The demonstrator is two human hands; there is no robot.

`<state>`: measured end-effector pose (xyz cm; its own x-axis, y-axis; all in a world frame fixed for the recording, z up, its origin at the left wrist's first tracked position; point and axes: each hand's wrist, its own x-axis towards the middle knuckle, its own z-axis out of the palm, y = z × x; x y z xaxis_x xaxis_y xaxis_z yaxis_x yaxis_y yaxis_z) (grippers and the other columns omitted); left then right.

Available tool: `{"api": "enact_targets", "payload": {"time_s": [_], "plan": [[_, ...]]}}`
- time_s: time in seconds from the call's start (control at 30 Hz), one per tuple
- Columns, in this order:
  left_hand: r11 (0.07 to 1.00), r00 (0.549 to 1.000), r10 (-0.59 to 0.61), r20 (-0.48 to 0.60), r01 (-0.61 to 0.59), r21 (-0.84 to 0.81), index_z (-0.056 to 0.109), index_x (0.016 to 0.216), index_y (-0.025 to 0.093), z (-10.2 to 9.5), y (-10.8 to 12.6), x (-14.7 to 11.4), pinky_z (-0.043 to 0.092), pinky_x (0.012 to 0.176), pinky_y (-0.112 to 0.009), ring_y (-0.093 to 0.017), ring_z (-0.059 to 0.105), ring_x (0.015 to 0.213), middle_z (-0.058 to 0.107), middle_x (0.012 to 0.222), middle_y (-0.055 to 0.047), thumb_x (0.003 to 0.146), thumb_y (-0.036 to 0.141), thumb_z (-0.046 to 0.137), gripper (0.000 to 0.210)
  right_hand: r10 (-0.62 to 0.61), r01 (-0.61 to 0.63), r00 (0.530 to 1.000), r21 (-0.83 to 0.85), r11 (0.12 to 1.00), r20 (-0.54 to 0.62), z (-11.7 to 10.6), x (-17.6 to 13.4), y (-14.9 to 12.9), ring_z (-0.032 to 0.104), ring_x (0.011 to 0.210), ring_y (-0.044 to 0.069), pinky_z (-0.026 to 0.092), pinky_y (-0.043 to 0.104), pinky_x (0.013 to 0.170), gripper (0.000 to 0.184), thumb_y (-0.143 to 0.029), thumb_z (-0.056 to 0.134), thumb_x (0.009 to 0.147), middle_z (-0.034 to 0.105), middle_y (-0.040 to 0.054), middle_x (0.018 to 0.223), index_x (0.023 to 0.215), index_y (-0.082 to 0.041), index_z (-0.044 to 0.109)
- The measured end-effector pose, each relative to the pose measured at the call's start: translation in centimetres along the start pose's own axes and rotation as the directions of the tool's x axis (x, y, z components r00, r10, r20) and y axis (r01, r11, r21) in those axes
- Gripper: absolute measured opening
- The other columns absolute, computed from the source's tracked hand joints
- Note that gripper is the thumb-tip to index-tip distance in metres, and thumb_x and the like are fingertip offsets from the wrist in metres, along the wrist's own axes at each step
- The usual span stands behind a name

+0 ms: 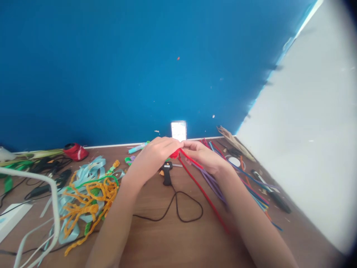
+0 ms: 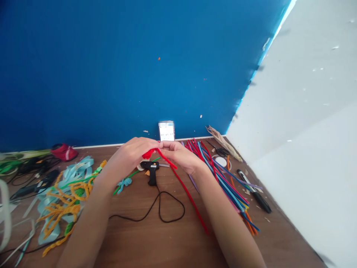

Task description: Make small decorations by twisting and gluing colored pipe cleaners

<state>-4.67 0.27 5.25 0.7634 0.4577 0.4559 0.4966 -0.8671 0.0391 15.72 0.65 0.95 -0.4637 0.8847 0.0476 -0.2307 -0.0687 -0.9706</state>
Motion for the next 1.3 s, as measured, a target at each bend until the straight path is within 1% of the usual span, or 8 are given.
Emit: {"api": "enact_targets", "payload": {"time_s": [0.13,0.3,0.7,0.83,1.0,1.17,1.23,1.3], "plan": [[0.999,1.0,0.0,-0.005,-0.001,-0.051,0.06,0.121,0.018,0.05,0.04,0.1,0.046,0.096,-0.036,-0.021,0.061,0.115,0.069,0.119,-0.007,0.098,0.016,0.049,0.025,0.031,-0.031,1.0,0.046,0.998,-0.004,0.02,-0.01,-0.11,0.051,0.058,0.009,0.038,0.024,0.058,0.022,-0.037,0.076,0.08,0.062,-0.0024,0.067,0.084,-0.017,0.068],[0.997,1.0,0.004,-0.021,-0.005,-0.074,0.06,0.121,0.02,0.08,-0.01,0.14,0.046,0.095,-0.036,-0.021,0.061,0.117,0.069,0.119,-0.007,0.099,0.017,0.048,0.025,0.039,-0.038,0.999,0.055,0.998,-0.008,-0.29,0.04,0.22,0.054,0.064,0.01,0.041,0.024,0.063,0.028,-0.036,0.081,0.075,0.065,-0.0021,0.072,0.094,-0.017,0.071],[1.0,1.0,0.008,-0.025,-0.009,-0.021,0.061,0.122,0.02,-0.11,-0.06,0.13,0.044,0.091,-0.034,-0.021,0.06,0.115,0.071,0.118,-0.007,0.099,0.018,0.047,0.027,0.011,-0.013,1.0,0.065,0.998,0.023,-0.21,0.1,0.07,0.049,0.06,0.008,0.039,0.023,0.059,0.028,-0.042,0.079,0.079,0.061,-0.0032,0.068,0.081,-0.017,0.066],[1.0,0.999,-0.006,-0.035,0.005,-0.026,0.062,0.116,0.02,0.03,-0.11,0.19,0.043,0.088,-0.033,-0.02,0.062,0.109,0.072,0.112,-0.007,0.101,0.021,0.044,0.024,0.025,-0.025,0.999,0.01,1.0,0.022,-0.6,0.11,0.29,0.049,0.059,0.008,0.038,0.023,0.057,0.029,-0.042,0.079,0.078,0.058,-0.0036,0.064,0.081,-0.016,0.066],[0.993,0.996,-0.078,-0.037,0.075,-0.092,0.063,0.106,0.02,0.11,0.03,0.4,0.041,0.08,-0.03,-0.017,0.063,0.093,0.071,0.103,-0.004,0.103,0.028,0.043,0.022,-0.013,0.016,0.998,-0.049,0.999,0.065,-0.76,-0.05,0.12,0.042,0.056,0.007,0.032,0.023,0.054,0.034,-0.046,0.078,0.079,0.051,-0.0049,0.06,0.076,-0.015,0.065],[0.976,0.987,-0.155,-0.035,0.147,-0.161,0.062,0.104,0.021,0.4,-0.14,0.34,0.042,0.079,-0.03,-0.017,0.062,0.089,0.071,0.102,-0.004,0.101,0.034,0.046,0.021,-0.013,0.017,0.997,-0.05,0.999,0.077,-0.64,-0.11,0.02,0.041,0.056,0.007,0.03,0.024,0.054,0.036,-0.048,0.079,0.076,0.051,-0.0055,0.061,0.077,-0.016,0.064],[0.951,0.973,-0.229,-0.032,0.217,-0.221,0.061,0.108,0.021,0.53,-0.02,0.38,0.043,0.077,-0.03,-0.018,0.063,0.087,0.071,0.099,-0.003,0.099,0.036,0.051,0.02,-0.021,0.025,0.997,-0.051,0.998,0.078,-0.56,-0.1,-0.02,0.04,0.055,0.007,0.028,0.024,0.054,0.035,-0.048,0.078,0.078,0.05,-0.0055,0.06,0.076,-0.017,0.063],[0.887,0.944,-0.329,-0.025,0.3,-0.352,0.059,0.111,0.021,0.61,0.35,0.54,0.045,0.073,-0.028,-0.017,0.064,0.083,0.071,0.095,-0.002,0.096,0.038,0.055,0.023,-0.036,0.039,0.998,-0.049,0.998,0.059,-0.4,-0.15,-0.18,0.04,0.055,0.008,0.027,0.025,0.054,0.035,-0.048,0.078,0.078,0.049,-0.0056,0.06,0.075,-0.017,0.062]]}}
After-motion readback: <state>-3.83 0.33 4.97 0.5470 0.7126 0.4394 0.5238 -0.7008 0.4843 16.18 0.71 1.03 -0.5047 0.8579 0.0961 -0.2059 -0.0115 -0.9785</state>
